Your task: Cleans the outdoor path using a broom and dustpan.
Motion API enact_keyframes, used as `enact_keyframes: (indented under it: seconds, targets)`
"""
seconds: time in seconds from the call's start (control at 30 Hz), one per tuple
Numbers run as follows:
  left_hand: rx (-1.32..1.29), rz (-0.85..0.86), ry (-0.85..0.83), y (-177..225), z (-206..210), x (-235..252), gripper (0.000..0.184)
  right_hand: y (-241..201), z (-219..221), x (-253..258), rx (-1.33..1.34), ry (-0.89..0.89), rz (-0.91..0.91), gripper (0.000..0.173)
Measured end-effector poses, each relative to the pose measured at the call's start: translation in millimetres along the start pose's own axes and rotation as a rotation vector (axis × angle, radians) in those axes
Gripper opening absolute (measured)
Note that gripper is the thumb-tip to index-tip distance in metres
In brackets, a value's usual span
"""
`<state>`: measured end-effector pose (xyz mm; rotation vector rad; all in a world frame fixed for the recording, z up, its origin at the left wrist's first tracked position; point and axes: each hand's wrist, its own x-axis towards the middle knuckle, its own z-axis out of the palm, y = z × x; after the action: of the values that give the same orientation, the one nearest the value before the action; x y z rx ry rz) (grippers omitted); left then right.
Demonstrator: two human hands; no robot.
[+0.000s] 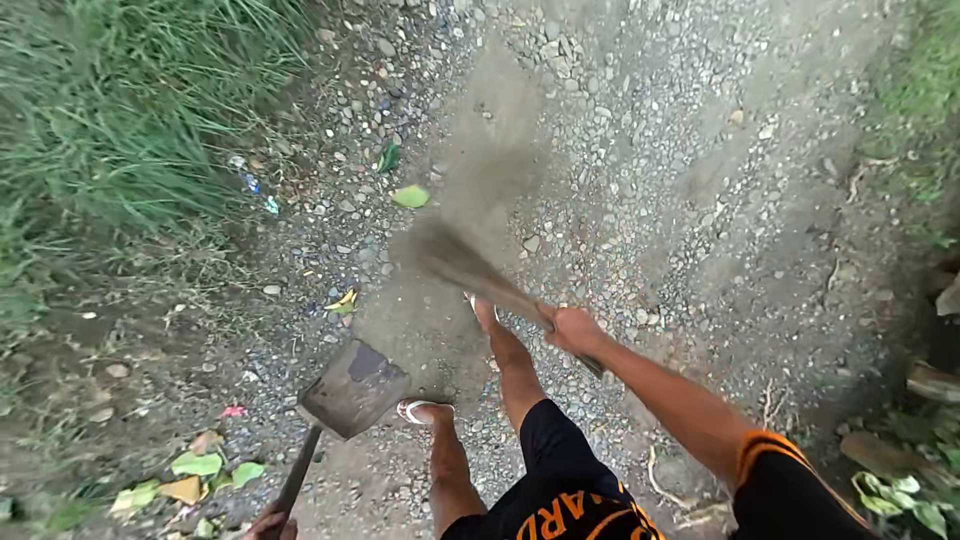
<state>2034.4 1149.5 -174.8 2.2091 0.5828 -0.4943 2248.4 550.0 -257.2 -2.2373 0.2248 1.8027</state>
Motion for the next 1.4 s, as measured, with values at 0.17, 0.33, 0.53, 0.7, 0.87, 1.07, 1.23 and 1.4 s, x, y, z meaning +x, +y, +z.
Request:
enact_keyframes:
  seconds: [0.17,0.33,0.53,0.7,0.87,1.07,1.23,1.4]
  targets:
    - [-0.039,-0.073,0.083,-5.3,-0.2,-11.8,0.032,-36.3,7.6,-52.9,0.001,0.094,-0.078,0.077]
    - [-0.088,-0.065,0.175,-8.7,7.7,-13.4,0.036,-92.4,-63.4,37.5,0.274,0.361,0.032,0.076]
    - [-0.147,-0.105,0.239,-13.1,8.9,-10.9,0.029,-243.4,-19.8,92.9,0.201,0.131,-0.154,0.068]
    - [-0.232,-0.072,0.280,-29.6,10.9,-22.7,0.026,-289.7,87.0,8.9,-0.023,-0.138,-0.344,0.085]
    - [-0.328,-0.038,0.385,-66.8,4.4,-67.5,0.023,-233.0,113.1,-70.3,0.032,-0.028,-0.277,0.082]
    - [-0.465,-0.041,0.456,-106.2,-42.9,-152.8,0.016,-214.7,108.4,-40.8,0.399,0.241,-0.084,0.078]
    - [-0.508,-0.101,0.589,-134.6,-46.9,-212.6,0.016,-380.3,215.5,-20.2,0.430,-0.024,-0.153,0.068]
    - [-0.479,-0.176,0.687,-181.2,-28.1,-254.5,0.017,-539.7,340.9,-52.2,0.436,-0.332,-0.641,0.078]
